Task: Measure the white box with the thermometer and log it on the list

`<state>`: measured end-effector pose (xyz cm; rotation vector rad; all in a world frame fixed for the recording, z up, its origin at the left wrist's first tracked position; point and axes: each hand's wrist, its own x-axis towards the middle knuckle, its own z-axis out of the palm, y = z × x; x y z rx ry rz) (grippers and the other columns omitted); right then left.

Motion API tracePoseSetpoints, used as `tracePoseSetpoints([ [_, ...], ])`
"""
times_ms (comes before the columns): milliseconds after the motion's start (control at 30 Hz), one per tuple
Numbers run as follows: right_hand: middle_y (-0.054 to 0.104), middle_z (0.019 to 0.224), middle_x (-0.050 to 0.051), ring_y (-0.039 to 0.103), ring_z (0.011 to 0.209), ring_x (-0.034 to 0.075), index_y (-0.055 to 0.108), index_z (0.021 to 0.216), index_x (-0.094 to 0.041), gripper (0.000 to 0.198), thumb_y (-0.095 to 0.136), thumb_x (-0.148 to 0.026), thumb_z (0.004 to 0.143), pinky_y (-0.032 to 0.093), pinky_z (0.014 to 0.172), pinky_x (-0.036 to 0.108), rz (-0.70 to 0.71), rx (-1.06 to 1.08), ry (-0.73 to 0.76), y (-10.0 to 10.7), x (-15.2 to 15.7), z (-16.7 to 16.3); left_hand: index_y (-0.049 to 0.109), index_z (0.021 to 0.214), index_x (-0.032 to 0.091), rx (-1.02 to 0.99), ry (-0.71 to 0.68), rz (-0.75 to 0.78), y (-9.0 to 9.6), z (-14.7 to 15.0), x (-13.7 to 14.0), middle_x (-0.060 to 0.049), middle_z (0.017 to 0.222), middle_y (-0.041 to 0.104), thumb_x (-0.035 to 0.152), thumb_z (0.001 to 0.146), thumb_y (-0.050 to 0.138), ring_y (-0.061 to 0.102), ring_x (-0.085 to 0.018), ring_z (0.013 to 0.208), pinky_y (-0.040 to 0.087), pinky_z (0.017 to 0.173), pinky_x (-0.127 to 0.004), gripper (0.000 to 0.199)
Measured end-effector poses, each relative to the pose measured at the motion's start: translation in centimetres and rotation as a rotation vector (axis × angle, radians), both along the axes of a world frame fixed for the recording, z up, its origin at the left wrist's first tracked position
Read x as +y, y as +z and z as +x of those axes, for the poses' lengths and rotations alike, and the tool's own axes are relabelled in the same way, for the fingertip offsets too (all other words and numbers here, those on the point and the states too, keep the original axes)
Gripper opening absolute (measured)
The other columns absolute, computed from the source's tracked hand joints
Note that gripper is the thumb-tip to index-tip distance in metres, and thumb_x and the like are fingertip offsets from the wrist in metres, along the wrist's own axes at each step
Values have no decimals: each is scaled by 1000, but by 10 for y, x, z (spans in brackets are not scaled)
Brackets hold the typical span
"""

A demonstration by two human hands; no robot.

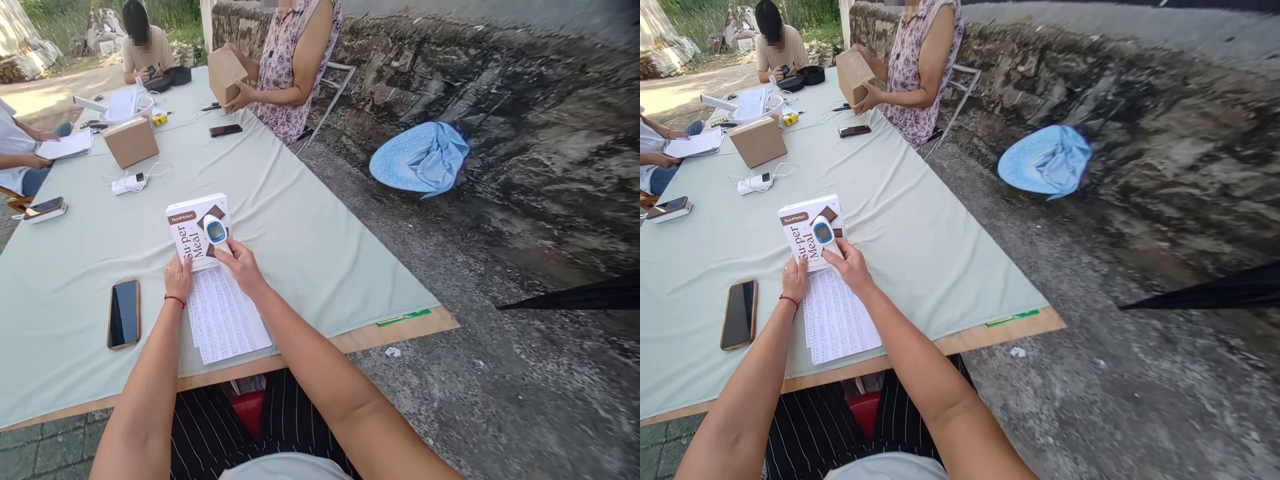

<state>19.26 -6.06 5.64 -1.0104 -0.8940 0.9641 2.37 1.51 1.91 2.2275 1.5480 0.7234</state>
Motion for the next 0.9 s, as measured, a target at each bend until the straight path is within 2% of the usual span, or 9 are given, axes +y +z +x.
tracePoseSetpoints([
  [233, 72, 89, 4, 65, 85, 21, 68, 97, -19, 43, 68, -54, 74, 53, 73, 31, -23, 29, 0, -1, 1, -3, 54, 134, 22, 3, 5, 11, -4, -1, 0, -14, 121, 65, 58, 98, 19, 58, -32, 112, 43, 97, -50, 62],
  [567, 71, 89, 3, 64, 85, 22, 67, 96, -20, 40, 75, -47, 68, 51, 80, 35, -105, 271, 149, 13, -10, -4, 54, 133, 19, 4, 25, 4, -5, -1, -8, -13, 116, 67, 52, 100, 23, 58, -31, 104, 43, 93, -47, 56],
  [700, 64, 75, 0, 59, 73, 18, 64, 86, -21, 35, 75, -47, 66, 48, 70, 31, -110, 288, 142, 20, -12, -3, 55, 131, 19, -4, 20, 7, -4, -1, -7, -13, 115, 67, 53, 100, 23, 58, -30, 103, 43, 92, -46, 56],
  [800, 53, 63, -3, 48, 60, 13, 58, 75, -20, 34, 73, -50, 67, 41, 59, 28, -119, 269, 148, 27, -21, 0, 56, 129, 20, -13, 12, 10, -6, -2, -6, -12, 116, 67, 53, 100, 24, 58, -30, 103, 43, 93, -46, 55],
  [900, 48, 61, -4, 39, 56, 10, 56, 72, -20, 37, 73, -52, 65, 34, 52, 26, -142, 285, 165, 31, -38, 2, 56, 129, 20, -26, 11, 27, -7, -3, -5, -12, 116, 67, 53, 100, 24, 58, -29, 104, 43, 93, -45, 54],
])
